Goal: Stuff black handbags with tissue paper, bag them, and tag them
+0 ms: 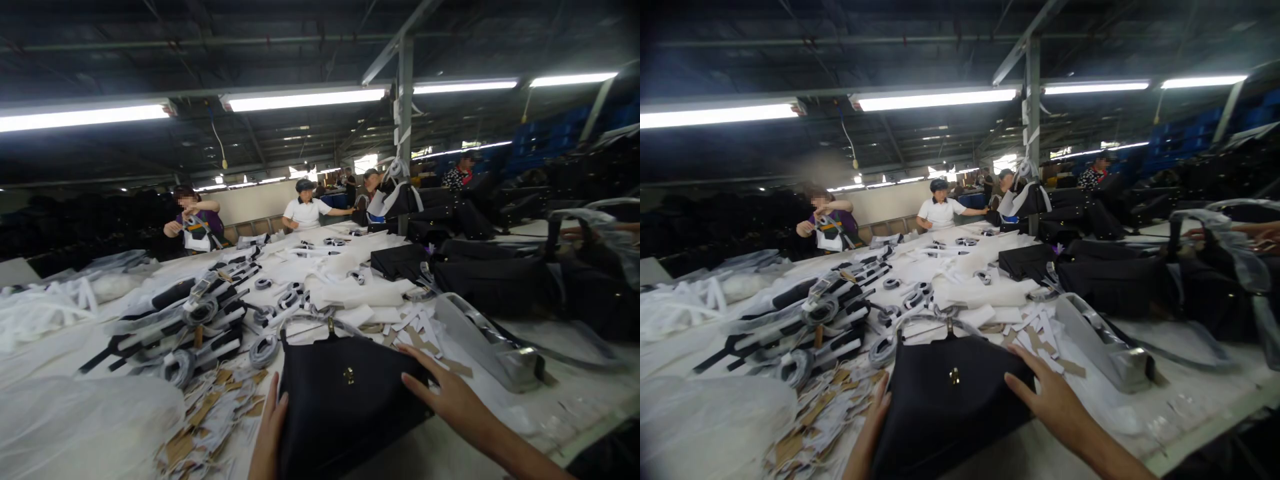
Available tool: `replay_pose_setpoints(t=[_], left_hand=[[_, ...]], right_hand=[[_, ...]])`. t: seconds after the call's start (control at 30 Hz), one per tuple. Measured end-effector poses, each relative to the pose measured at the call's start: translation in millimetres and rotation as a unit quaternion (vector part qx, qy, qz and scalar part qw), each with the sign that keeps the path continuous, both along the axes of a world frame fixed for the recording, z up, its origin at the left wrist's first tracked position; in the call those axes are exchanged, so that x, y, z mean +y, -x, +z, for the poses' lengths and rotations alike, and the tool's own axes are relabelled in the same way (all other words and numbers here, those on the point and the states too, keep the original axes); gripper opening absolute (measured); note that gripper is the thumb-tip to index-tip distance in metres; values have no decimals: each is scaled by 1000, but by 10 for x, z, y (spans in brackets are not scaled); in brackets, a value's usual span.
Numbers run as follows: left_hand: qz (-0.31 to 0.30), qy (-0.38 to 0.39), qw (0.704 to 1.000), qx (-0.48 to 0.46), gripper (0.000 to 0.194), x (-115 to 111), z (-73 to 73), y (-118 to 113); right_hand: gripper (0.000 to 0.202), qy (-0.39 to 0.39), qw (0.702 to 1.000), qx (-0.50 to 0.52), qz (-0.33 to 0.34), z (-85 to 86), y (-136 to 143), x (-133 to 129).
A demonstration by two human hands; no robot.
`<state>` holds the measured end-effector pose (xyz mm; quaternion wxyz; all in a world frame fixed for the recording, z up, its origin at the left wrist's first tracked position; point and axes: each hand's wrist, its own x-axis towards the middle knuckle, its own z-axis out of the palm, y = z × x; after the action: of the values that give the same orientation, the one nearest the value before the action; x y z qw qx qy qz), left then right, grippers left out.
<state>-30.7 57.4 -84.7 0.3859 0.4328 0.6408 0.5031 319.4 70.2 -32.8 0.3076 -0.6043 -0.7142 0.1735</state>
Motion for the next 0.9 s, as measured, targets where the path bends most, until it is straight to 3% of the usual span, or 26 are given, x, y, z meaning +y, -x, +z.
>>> replay_pose_setpoints(t=[0.07,0.17,0.23,0.3,0.37,0.43,0.53,0.73,0.8,0.9], left_hand=[[22,2,999,24,71,-85,-20,167],[21,-58,990,126,58,-263,-29,334],[-53,-125,968,211,48,-336,30,370],[-218,-178,910,306,50,-336,124,335],[-371,-213,805,412,61,-278,199,242],[-415,-240,716,508,71,-198,209,126],[-391,-284,650,587,78,-100,71,3],[-324,-356,618,622,72,-143,-370,2],[-330,-346,618,624,73,-251,-386,-5],[-363,-280,648,608,86,-410,-241,-91]], right_hand=[[58,-38,998,-42,28,-91,42,-180],[58,-88,984,-111,105,-195,112,-344],[71,-108,970,-142,167,-157,186,-383],[85,-108,952,-167,233,-33,281,-377],[96,-92,935,-185,288,106,382,-332],[101,-76,924,-196,319,178,466,-260],[98,-78,911,-223,338,61,529,-138],[73,-179,896,-253,318,-632,491,-122],[77,-180,906,-233,304,-777,470,-211],[84,-136,925,-187,300,-822,454,-332]])
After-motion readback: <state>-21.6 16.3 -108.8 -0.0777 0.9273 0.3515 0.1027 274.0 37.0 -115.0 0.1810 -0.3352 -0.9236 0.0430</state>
